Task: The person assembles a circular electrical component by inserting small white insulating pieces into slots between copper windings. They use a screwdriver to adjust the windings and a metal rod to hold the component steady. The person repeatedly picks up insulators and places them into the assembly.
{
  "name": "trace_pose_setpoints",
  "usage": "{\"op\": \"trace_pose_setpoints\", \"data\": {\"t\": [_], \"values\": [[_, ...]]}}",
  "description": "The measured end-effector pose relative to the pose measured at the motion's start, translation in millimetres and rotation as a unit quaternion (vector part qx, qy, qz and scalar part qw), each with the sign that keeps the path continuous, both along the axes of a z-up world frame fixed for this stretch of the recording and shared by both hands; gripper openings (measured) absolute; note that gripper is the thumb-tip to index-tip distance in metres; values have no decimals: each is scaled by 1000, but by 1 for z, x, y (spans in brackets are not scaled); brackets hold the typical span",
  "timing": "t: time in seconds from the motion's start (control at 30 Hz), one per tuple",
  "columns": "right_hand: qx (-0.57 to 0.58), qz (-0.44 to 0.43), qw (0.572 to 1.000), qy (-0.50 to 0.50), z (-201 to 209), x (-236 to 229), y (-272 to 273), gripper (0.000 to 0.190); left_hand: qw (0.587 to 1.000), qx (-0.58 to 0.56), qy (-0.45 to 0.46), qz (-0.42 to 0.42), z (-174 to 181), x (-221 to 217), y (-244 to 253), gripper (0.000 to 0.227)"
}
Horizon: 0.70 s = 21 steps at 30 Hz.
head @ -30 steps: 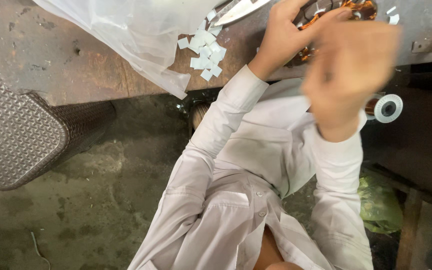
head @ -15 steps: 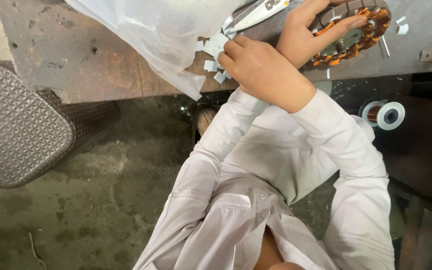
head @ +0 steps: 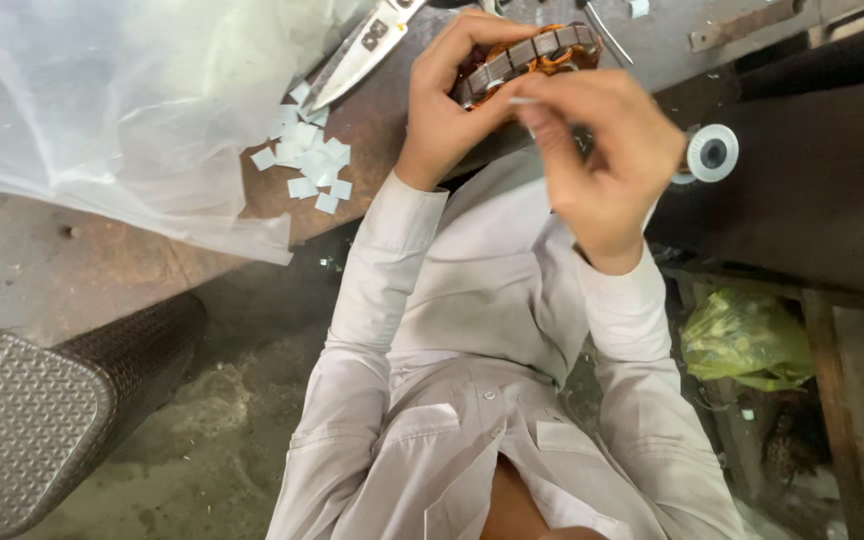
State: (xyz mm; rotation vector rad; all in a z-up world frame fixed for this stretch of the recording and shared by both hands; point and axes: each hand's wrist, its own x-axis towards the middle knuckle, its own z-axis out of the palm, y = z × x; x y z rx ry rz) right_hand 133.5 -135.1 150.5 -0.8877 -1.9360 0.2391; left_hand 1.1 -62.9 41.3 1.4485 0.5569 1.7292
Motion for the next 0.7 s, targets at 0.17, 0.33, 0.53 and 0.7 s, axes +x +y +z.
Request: {"op": "trace_pose_setpoints", "data": {"t": [0.17,0.33,0.53,0.7], "values": [[-22,-47,998,28,-12,42,11,14,993,84,79,-16,3,-3,0,36],[38,-45,998,-21,-28,52,7,18,990,94,79,-68,4,-8,-2,36],[100,-35,991,-77,-32,55,17,24,993,58,93,-38,5,-5,-3,37],[109,6,988,-105,-29,57,20,25,994,58,84,-43,4,-5,-4,35]]}}
